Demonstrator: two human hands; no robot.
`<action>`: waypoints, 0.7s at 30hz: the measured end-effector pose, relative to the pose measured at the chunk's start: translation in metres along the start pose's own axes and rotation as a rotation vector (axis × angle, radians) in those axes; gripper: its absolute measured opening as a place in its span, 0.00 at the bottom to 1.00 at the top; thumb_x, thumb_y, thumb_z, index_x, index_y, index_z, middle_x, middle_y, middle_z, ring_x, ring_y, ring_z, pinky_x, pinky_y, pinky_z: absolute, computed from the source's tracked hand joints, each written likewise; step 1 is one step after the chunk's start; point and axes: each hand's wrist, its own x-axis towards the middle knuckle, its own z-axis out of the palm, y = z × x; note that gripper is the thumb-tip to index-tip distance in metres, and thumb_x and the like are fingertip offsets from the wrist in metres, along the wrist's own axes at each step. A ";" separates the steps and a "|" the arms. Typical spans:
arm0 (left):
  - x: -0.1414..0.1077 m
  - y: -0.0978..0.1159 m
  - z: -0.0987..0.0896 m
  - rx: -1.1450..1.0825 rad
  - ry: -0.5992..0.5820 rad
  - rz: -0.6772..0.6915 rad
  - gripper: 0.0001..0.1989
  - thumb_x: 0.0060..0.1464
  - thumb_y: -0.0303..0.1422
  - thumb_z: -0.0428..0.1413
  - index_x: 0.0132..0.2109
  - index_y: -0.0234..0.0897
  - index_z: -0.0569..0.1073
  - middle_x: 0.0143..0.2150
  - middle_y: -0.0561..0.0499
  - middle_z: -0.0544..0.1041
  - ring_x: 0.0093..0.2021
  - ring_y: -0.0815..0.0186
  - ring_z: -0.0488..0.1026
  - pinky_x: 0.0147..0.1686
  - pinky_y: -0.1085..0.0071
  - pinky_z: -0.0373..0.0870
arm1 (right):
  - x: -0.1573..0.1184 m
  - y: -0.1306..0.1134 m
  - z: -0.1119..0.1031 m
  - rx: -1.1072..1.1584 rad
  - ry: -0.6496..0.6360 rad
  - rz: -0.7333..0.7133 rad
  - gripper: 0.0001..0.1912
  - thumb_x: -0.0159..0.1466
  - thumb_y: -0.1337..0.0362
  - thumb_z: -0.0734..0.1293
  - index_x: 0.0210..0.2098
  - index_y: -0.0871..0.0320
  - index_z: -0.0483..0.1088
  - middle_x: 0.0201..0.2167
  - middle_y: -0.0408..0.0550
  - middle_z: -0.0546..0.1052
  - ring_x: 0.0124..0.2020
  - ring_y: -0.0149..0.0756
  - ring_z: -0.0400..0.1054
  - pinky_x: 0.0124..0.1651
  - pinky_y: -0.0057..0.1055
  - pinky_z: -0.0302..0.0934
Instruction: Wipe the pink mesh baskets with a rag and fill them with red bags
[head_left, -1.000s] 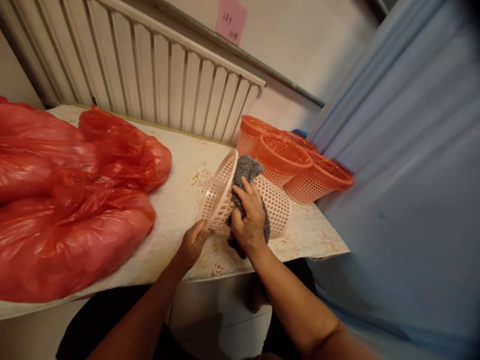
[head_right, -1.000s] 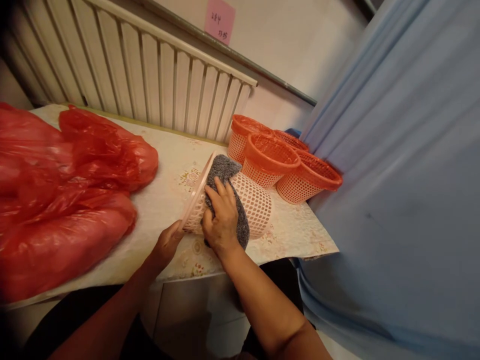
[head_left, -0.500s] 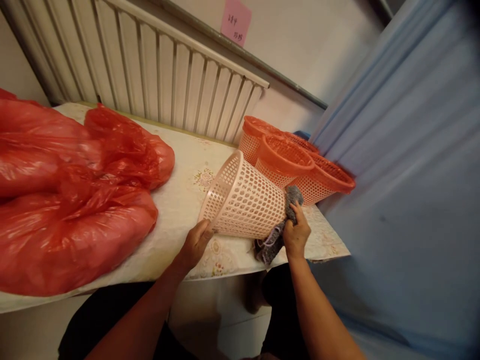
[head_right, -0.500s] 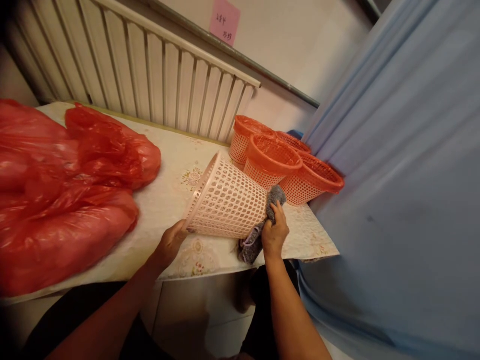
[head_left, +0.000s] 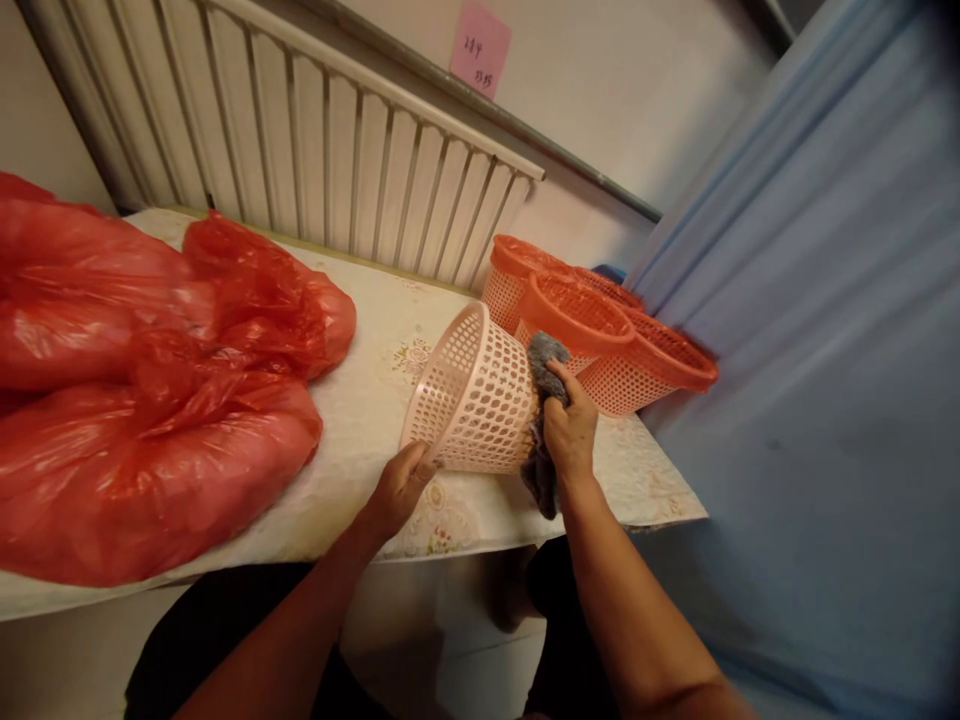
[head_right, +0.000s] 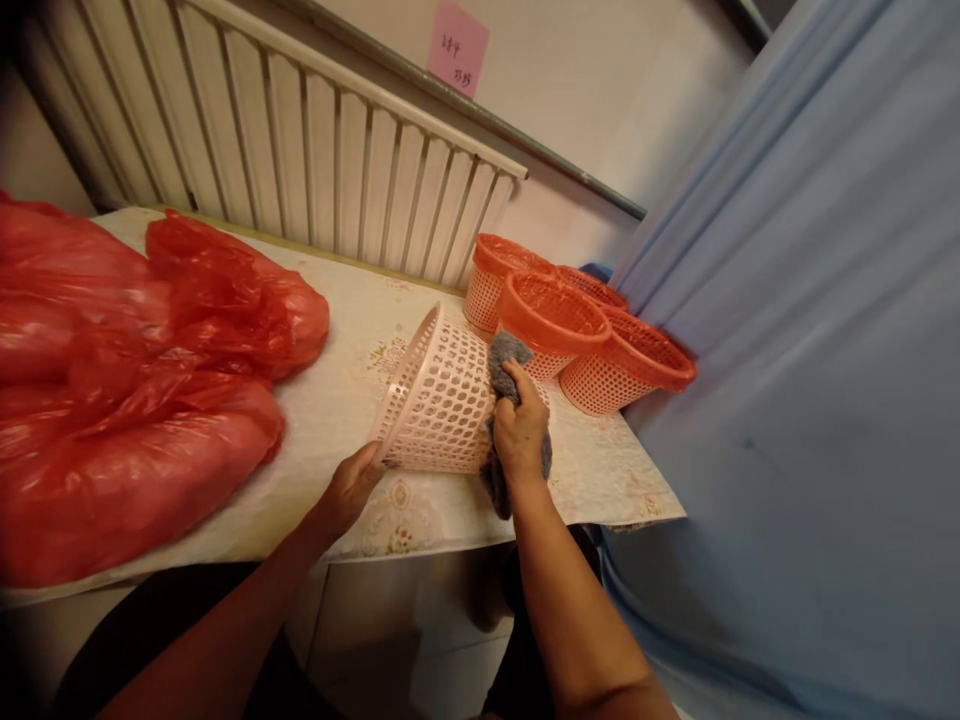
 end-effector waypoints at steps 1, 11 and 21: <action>0.000 -0.001 0.000 0.010 0.000 0.008 0.20 0.60 0.48 0.43 0.37 0.36 0.66 0.33 0.51 0.68 0.35 0.64 0.65 0.38 0.67 0.64 | 0.001 -0.012 0.005 0.034 -0.029 -0.028 0.29 0.52 0.74 0.55 0.51 0.59 0.71 0.52 0.48 0.75 0.56 0.37 0.67 0.64 0.44 0.56; -0.001 -0.005 -0.002 0.067 -0.026 0.030 0.19 0.62 0.45 0.42 0.41 0.35 0.69 0.38 0.47 0.71 0.40 0.61 0.68 0.43 0.65 0.66 | -0.037 -0.064 0.037 0.107 -0.173 -0.292 0.31 0.56 0.76 0.54 0.58 0.52 0.64 0.65 0.43 0.59 0.67 0.37 0.51 0.69 0.50 0.45; 0.009 -0.007 -0.003 0.138 -0.002 -0.034 0.18 0.61 0.44 0.43 0.36 0.36 0.68 0.33 0.50 0.69 0.36 0.63 0.66 0.40 0.67 0.64 | 0.008 -0.035 0.047 0.148 -0.149 -0.236 0.29 0.54 0.76 0.55 0.52 0.55 0.69 0.59 0.43 0.69 0.61 0.34 0.61 0.67 0.44 0.51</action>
